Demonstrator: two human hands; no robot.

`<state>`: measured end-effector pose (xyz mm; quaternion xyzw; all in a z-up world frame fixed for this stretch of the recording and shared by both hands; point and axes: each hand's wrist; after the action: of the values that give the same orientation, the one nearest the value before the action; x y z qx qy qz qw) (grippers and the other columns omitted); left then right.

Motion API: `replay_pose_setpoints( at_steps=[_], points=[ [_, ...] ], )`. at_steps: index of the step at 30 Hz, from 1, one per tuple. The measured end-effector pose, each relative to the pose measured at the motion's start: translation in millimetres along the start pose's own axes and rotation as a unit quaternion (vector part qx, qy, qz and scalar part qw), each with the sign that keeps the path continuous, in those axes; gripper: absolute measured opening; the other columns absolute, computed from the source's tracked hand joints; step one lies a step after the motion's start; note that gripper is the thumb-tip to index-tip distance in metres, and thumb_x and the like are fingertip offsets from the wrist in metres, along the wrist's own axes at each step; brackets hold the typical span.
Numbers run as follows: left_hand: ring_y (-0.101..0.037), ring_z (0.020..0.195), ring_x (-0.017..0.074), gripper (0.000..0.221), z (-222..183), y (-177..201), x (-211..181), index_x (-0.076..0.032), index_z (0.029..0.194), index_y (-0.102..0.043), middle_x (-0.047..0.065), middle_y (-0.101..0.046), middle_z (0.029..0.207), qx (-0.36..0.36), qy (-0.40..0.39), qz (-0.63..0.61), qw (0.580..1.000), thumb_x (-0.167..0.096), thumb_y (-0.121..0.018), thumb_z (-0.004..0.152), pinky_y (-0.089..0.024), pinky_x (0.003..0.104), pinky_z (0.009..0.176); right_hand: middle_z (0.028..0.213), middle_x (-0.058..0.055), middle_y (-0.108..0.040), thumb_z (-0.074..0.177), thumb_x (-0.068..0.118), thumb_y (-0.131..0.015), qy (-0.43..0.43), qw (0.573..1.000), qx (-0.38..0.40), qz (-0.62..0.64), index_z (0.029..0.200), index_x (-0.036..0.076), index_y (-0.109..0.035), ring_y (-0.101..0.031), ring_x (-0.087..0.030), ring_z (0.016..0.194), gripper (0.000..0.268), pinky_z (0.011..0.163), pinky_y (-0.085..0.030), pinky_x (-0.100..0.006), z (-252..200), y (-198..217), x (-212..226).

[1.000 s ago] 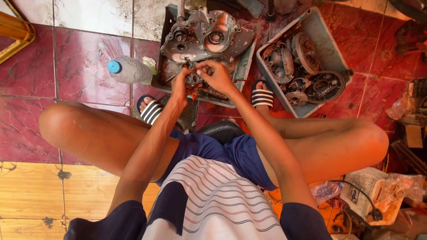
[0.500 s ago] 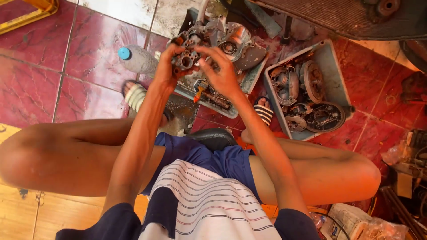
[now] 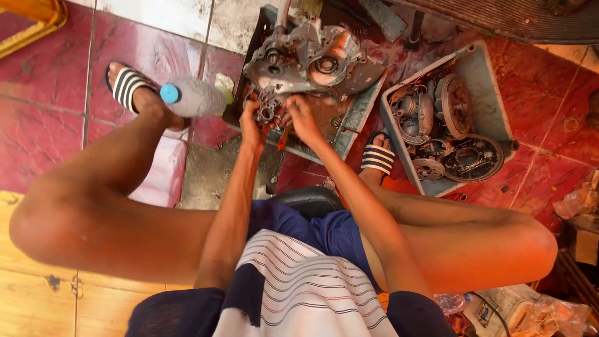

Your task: Cleaning motorcycle engine components using a brush, a scraping tool, and cleaning fluid

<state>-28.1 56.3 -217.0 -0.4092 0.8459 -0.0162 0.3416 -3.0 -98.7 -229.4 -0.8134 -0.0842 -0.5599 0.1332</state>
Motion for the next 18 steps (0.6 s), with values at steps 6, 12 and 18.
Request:
replay_pose_setpoints(
  at_steps=[6, 12, 18],
  points=[
    [-0.07, 0.059, 0.0307, 0.038, 93.5, 59.2, 52.7, -0.01, 0.1, -0.064, 0.018, -0.067, 0.082, -0.1, -0.04, 0.11, 0.988, -0.033, -0.079, 0.073, -0.062, 0.045, 0.047, 0.082, -0.014, -0.07, 0.091, 0.013, -0.068, -0.109, 0.946, 0.089, -0.292, 0.099, 0.005, -0.067, -0.073, -0.028, 0.069, 0.011, 0.064, -0.056, -0.044, 38.2, -10.8, -80.7],
    [-0.023, 0.148, 0.0531, 0.107, 17.6, 34.8, 7.0, 0.004, 0.159, -0.018, 0.036, -0.01, 0.161, -0.068, -0.105, 0.138, 0.983, -0.048, -0.081, 0.09, -0.04, 0.067, 0.116, 0.102, -0.021, -0.075, 0.088, 0.021, -0.07, -0.165, 0.851, 0.106, -0.488, 0.101, 0.004, -0.076, -0.073, -0.041, 0.102, 0.022, 0.089, -0.06, -0.054, 67.2, -44.6, -101.6],
    [-0.059, 0.068, 0.0239, 0.047, 33.5, 38.7, 12.3, -0.002, 0.105, -0.063, 0.016, -0.054, 0.097, -0.104, -0.137, 0.113, 0.979, -0.031, -0.085, 0.075, -0.063, 0.04, 0.059, 0.1, -0.035, -0.071, 0.086, 0.012, -0.072, -0.176, 0.88, 0.043, -0.438, 0.098, -0.008, -0.074, -0.069, -0.055, 0.1, 0.023, 0.086, -0.057, -0.066, 33.6, -72.2, -60.6]
  ],
)
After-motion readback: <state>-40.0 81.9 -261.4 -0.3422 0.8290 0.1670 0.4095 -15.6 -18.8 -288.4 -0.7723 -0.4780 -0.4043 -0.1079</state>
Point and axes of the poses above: each hand's wrist, its own z-axis towards the middle knuckle, its own y-axis out of the back of the hand, x = y × z
